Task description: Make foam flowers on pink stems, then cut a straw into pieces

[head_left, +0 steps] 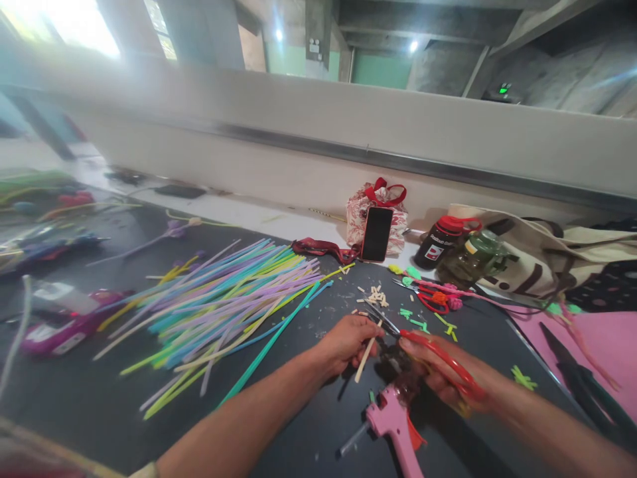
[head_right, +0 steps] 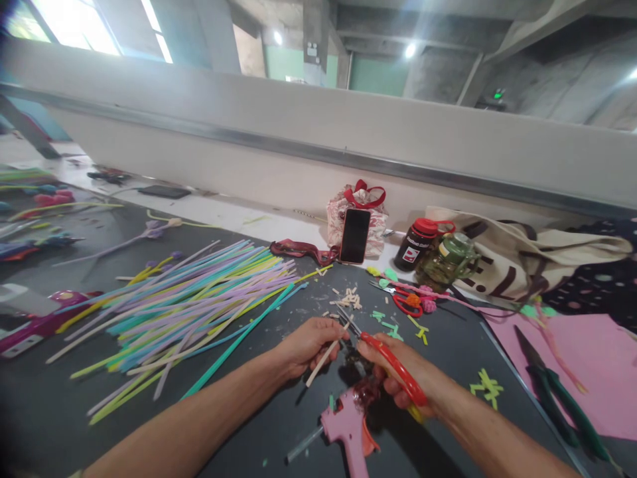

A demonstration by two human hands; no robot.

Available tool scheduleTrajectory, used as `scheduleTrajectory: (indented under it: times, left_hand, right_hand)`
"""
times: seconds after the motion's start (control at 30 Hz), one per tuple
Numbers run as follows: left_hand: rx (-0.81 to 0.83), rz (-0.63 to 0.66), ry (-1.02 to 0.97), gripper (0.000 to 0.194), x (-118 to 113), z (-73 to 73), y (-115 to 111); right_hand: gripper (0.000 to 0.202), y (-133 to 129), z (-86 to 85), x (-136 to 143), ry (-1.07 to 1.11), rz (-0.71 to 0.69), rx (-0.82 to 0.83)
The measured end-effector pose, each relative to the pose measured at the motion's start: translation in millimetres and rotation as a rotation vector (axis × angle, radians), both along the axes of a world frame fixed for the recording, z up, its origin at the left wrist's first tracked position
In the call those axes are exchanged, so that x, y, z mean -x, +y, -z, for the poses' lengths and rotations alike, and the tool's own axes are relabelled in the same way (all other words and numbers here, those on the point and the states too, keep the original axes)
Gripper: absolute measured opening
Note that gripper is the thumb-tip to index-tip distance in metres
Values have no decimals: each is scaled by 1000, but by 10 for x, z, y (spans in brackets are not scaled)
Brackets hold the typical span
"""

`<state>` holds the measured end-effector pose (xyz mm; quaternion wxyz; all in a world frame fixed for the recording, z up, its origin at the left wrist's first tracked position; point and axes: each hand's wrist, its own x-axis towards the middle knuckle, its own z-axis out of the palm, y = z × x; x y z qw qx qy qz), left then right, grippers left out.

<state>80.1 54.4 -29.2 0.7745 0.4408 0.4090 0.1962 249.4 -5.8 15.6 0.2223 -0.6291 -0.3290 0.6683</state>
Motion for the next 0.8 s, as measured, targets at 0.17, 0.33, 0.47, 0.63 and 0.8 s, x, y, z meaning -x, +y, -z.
scheduleTrajectory:
  times: [0.17, 0.33, 0.47, 0.63, 0.8]
  left_hand:
    - [2, 10, 9, 16, 1, 28, 21]
    - [-20, -28, -31, 21, 33, -5, 30]
    - [-36, -44, -79, 22, 52, -58, 15]
    - [-49, -10, -116, 23, 39, -99, -39]
    - [-44, 15, -83, 24, 30, -129, -69]
  right_hand:
    - [29, -41, 46, -90, 32, 81, 34]
    - [28, -161, -130, -77, 15, 113, 17]
    - [30, -302, -239, -43, 37, 61, -77]
    - [30, -374, -139, -28, 28, -41, -141]
    - [32, -361, -63, 42, 3, -52, -145]
